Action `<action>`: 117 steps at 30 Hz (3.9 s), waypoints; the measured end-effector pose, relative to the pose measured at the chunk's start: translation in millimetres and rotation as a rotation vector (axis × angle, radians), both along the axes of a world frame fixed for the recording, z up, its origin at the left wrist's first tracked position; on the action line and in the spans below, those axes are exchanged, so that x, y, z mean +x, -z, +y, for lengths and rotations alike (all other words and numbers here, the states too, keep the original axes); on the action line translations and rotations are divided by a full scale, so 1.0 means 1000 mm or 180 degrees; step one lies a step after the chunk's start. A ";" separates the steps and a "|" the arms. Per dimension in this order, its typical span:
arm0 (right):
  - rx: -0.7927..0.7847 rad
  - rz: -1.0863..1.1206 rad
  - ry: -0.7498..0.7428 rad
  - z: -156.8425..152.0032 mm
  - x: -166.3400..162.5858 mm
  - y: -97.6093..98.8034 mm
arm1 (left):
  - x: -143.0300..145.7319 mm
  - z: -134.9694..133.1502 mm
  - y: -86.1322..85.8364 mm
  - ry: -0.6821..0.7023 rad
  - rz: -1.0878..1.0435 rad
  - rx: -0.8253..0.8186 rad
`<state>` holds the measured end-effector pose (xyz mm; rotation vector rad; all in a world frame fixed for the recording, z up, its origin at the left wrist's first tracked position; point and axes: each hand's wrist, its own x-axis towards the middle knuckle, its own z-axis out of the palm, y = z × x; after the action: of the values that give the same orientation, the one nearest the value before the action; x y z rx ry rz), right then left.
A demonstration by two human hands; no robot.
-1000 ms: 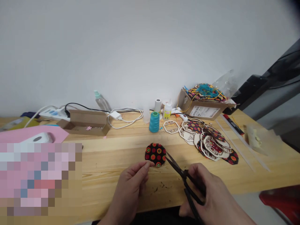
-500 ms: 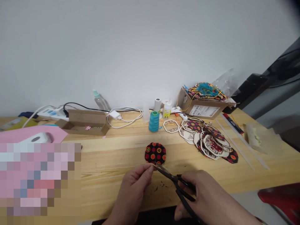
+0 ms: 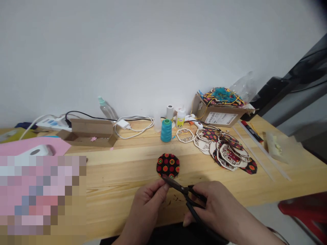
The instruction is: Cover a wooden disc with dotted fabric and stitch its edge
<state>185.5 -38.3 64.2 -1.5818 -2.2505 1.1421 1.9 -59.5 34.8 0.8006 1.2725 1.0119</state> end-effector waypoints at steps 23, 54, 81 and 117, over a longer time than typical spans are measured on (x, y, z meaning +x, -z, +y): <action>0.0757 -0.1690 -0.0129 0.003 0.074 0.013 | -0.013 0.011 0.007 -0.0864 -0.0899 -0.0405; 0.0713 0.1562 0.0661 0.016 -0.041 0.030 | 0.000 -0.004 0.006 0.0189 -0.0119 0.0190; 0.2133 -0.0262 -0.1435 0.066 -0.041 0.040 | -0.015 -0.004 0.013 -0.0532 -0.0066 0.0207; 0.2442 0.3815 0.0233 0.154 -0.057 -0.220 | -0.011 -0.007 0.009 -0.0713 0.0020 -0.0005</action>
<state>128.6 115.6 283.7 -0.4208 -1.4438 0.7029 -9.0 -66.7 26.1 0.6704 1.3900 1.1873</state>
